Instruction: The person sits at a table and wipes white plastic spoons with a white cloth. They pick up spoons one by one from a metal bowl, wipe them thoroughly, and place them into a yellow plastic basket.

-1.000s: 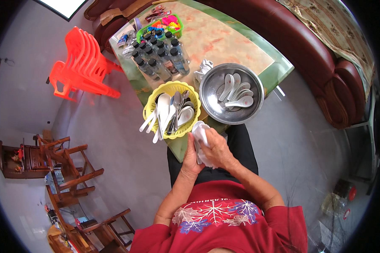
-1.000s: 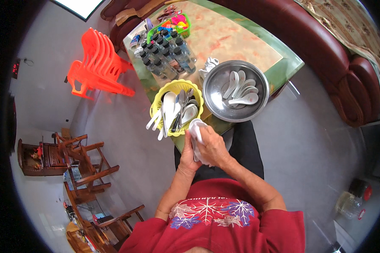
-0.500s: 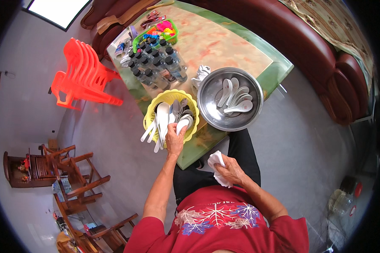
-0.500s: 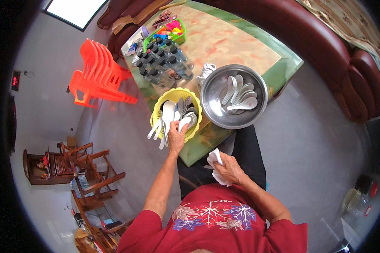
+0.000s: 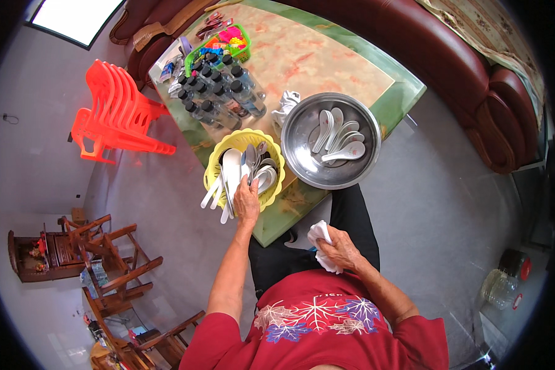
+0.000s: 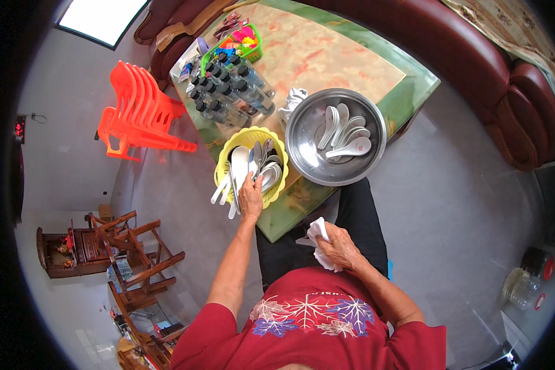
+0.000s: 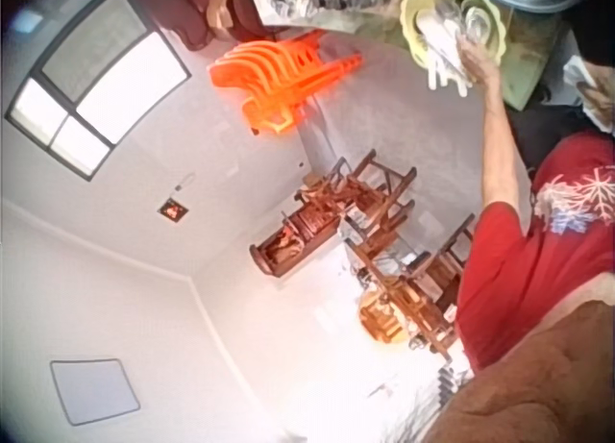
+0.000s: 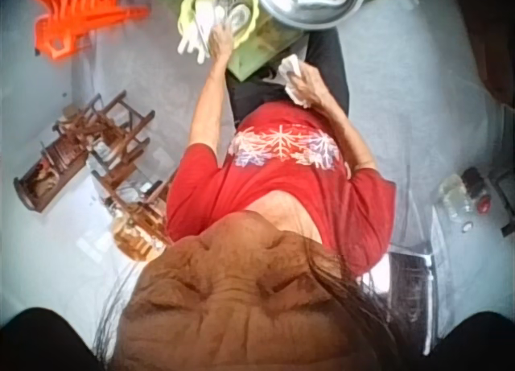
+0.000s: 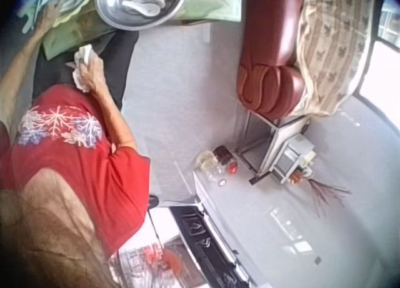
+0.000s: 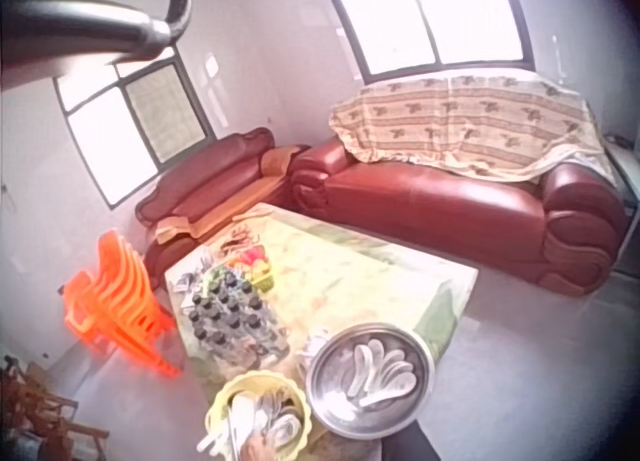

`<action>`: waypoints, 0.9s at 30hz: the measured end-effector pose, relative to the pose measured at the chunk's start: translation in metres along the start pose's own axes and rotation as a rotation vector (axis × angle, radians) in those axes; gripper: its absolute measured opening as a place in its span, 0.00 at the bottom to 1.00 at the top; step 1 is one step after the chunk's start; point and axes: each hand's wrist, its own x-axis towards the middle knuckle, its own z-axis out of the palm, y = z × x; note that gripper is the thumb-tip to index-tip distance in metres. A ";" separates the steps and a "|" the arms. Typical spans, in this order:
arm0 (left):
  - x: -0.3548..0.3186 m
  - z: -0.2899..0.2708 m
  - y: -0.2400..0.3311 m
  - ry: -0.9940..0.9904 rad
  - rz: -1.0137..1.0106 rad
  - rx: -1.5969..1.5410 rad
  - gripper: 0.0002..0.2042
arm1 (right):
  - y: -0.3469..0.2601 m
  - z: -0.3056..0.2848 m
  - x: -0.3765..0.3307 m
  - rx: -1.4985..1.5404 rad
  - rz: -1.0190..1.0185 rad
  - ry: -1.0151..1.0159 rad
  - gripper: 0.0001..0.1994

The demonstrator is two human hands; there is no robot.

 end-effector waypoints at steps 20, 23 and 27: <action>0.008 0.053 0.126 -0.056 0.618 0.038 0.19 | 0.068 -0.019 0.007 0.051 0.135 0.083 0.12; 0.010 0.082 0.139 -0.179 0.598 0.053 0.17 | 0.068 -0.026 0.009 0.196 0.211 0.086 0.12; 0.015 0.104 0.140 -0.308 0.555 0.089 0.11 | 0.076 -0.028 0.008 0.301 0.258 0.085 0.12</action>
